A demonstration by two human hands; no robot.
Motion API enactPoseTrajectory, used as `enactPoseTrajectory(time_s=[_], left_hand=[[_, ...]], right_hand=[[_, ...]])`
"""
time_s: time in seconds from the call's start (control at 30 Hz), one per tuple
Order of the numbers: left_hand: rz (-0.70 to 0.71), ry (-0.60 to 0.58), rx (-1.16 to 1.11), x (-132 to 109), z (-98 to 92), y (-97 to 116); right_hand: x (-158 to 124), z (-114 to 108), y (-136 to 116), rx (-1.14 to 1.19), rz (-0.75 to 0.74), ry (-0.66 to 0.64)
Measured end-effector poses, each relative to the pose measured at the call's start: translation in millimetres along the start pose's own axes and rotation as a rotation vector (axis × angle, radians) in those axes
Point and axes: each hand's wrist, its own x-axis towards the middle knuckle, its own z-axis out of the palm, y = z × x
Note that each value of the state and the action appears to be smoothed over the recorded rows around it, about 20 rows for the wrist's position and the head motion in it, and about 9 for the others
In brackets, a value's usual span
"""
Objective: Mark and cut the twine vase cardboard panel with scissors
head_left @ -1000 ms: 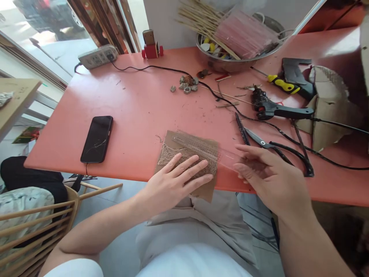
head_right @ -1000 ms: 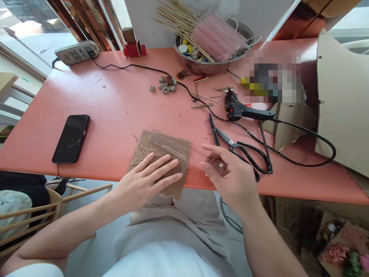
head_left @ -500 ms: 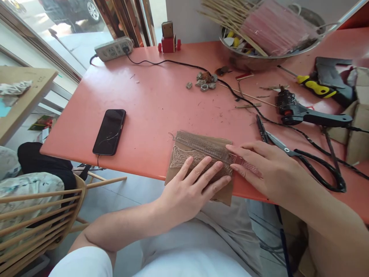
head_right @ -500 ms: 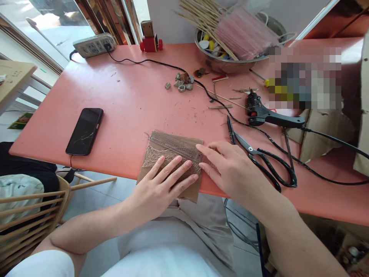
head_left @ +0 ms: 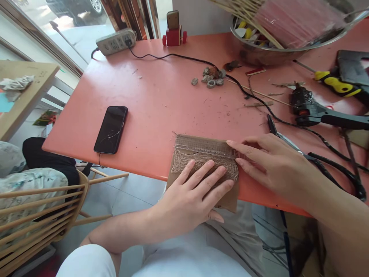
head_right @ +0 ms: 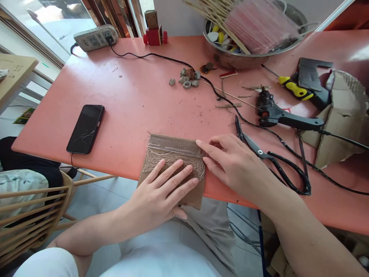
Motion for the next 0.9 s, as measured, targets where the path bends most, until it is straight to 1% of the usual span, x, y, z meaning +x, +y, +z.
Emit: enactPoseTrajectory(time_s=[0.1,0.13,0.2,0.3,0.37,0.43,0.6,0.8,0.9], left_hand=[[-0.038,0.114,-0.145,2,-8.5,-13],[-0.063,0.147,-0.162,3,-10.0,-18],[-0.118,0.172,-0.108,3,-9.2,-28],[-0.17,0.118,-0.004,0,-0.9,-35],[-0.181,0.064,-0.001,-2,5.2,-35],[-0.184,0.036,-0.01,-4,9.0,-34],[-0.197,0.05,0.016,-4,9.2,-32],[-0.201,0.084,0.052,-1,7.4,-31],[-0.223,0.081,0.032,-2,8.1,-30]], right_hand=[[1,0,-1,-0.006,-0.012,0.009],[1,-1,-1,-0.007,-0.014,0.013],[1,-2,-2,-0.016,-0.02,0.026],[2,-2,-2,-0.036,-0.024,0.026],[2,-2,-2,-0.033,-0.026,0.02],[4,-2,-2,-0.021,-0.025,0.02],[3,-1,-2,0.006,-0.008,0.015],[-1,-1,-1,0.004,0.065,-0.03],[2,-7,0,0.016,0.033,-0.071]])
